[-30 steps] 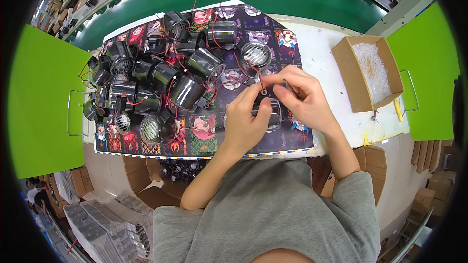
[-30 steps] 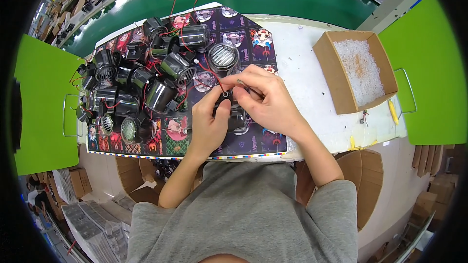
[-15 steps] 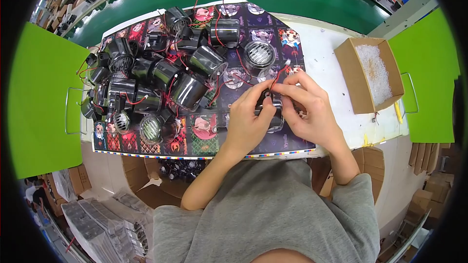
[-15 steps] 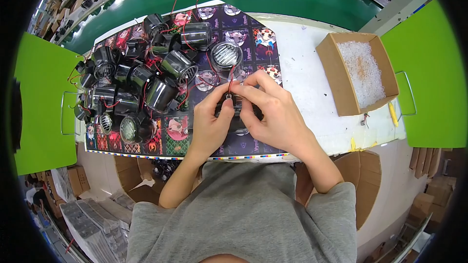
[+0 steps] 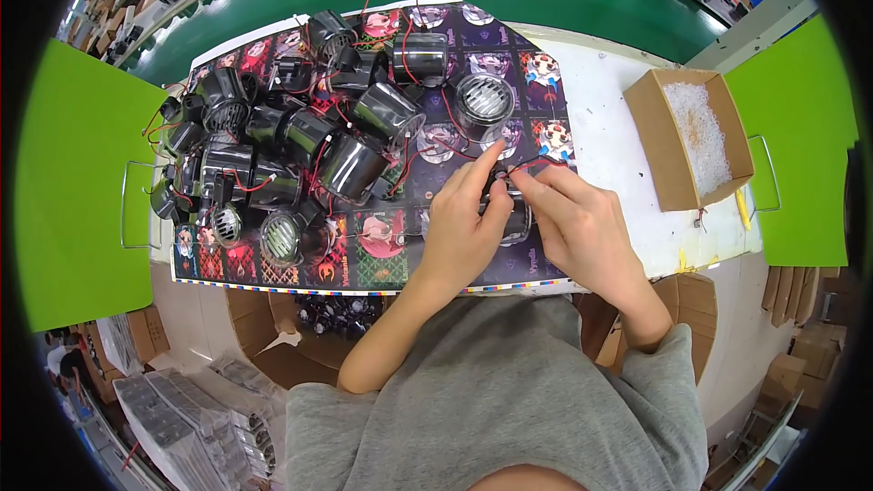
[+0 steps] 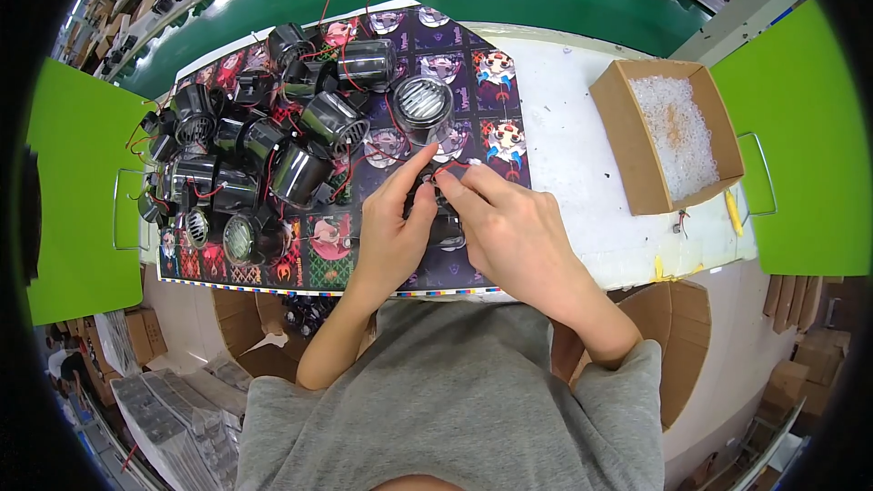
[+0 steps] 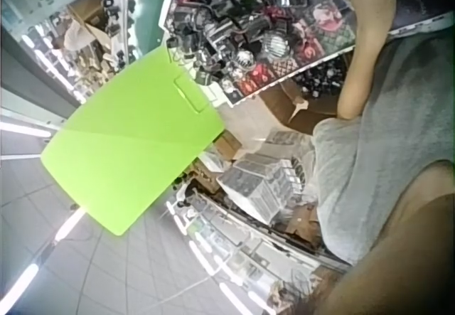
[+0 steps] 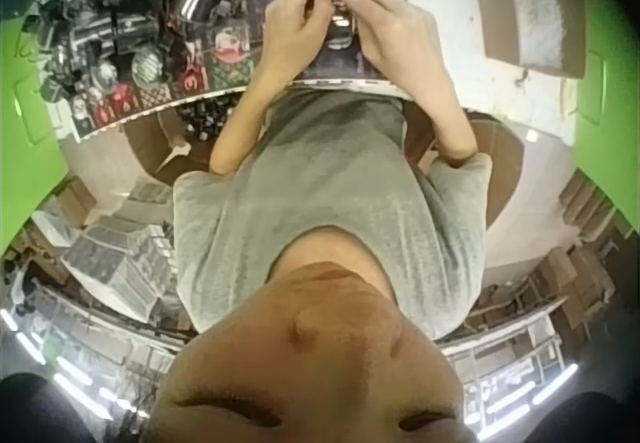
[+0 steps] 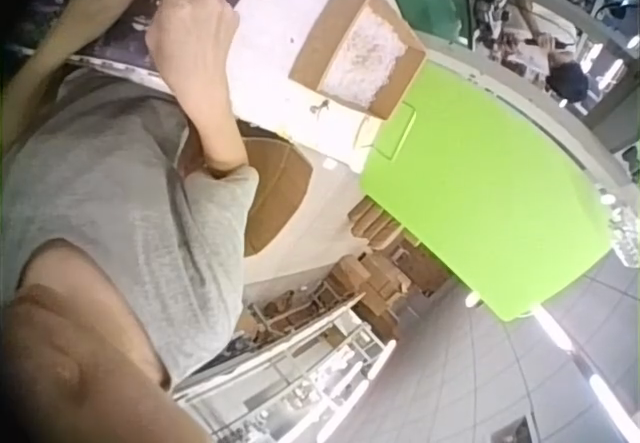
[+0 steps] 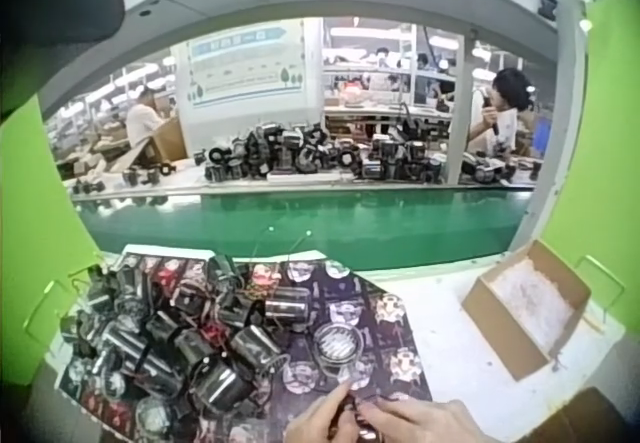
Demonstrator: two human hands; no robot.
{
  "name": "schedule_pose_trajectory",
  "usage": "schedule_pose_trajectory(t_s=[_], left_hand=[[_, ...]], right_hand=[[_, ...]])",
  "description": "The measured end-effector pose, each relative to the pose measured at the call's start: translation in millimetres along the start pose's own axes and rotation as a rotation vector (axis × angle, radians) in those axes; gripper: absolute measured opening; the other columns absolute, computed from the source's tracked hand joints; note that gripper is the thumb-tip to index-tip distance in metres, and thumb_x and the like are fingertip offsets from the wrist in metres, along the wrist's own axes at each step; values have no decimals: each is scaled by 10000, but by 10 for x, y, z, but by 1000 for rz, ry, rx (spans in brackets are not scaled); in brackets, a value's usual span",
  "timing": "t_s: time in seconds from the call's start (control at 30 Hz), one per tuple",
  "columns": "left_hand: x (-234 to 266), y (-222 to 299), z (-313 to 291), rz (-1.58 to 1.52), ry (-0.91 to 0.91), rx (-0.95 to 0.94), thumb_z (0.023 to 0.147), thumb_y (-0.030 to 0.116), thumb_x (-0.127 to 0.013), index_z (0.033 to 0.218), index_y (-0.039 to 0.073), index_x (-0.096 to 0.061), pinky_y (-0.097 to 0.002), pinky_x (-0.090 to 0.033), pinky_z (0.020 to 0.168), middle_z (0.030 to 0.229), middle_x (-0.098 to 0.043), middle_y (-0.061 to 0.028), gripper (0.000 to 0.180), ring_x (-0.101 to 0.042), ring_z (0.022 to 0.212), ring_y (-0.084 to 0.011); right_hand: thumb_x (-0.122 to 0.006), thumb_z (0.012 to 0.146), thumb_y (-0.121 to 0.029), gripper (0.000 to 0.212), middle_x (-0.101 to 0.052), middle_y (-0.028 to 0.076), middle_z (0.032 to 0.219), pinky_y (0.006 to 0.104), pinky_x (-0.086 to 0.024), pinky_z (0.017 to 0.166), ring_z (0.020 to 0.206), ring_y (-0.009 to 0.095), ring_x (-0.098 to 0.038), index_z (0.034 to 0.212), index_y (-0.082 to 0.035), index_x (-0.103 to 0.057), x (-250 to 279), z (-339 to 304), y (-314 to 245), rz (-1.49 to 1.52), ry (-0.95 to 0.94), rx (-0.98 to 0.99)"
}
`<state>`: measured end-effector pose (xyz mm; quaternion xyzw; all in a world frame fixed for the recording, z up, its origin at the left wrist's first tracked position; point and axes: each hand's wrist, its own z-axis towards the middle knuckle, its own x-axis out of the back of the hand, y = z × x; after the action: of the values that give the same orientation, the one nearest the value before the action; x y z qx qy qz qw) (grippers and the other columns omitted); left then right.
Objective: Assembling wiring and components for electronic lighting units at a factory workbench.
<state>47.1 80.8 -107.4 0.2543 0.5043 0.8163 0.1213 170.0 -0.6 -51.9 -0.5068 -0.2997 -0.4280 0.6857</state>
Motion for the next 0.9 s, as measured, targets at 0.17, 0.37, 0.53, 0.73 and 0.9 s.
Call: schedule_pose_trajectory(t_s=[0.17,0.37,0.53,0.73,0.9], left_hand=[[-29,53,-25,-3,3,62,800,36,-497,1147,-16,-511,-366,-441,655,846,-573,-169,351,-560,725,-292],[-33,87,-35,-10,16,124,779,19,-511,1151,-10,-512,-360,-427,635,808,-553,-143,373,-527,683,-266],[1,78,-49,-48,-22,149,811,30,-503,1211,-8,-473,-358,-425,653,825,-538,-146,403,-521,710,-260],[-20,50,-66,28,-11,44,809,13,-503,1251,-16,-427,-382,-426,666,832,-532,-159,449,-524,730,-293],[-35,91,-60,76,8,31,807,21,-509,1234,-35,-428,-393,-427,662,822,-531,-162,439,-524,731,-306]], right_hand=[[-560,710,45,360,-493,91,769,346,-467,496,599,253,-568,1065,-7,-580,-85,-9,-4,47,93,-44],[-578,742,76,327,-469,103,684,315,-407,454,498,214,-482,1060,1,-586,-73,-31,-62,251,213,-181],[-580,750,76,307,-471,107,652,304,-384,437,488,203,-474,1048,2,-592,-61,-14,-66,359,134,-223],[-578,751,76,301,-477,109,655,307,-389,445,498,211,-489,1042,3,-596,-38,25,-78,337,102,-176],[-571,750,78,307,-472,114,676,318,-408,467,522,233,-501,1046,3,-595,-77,15,-59,307,121,-136]])
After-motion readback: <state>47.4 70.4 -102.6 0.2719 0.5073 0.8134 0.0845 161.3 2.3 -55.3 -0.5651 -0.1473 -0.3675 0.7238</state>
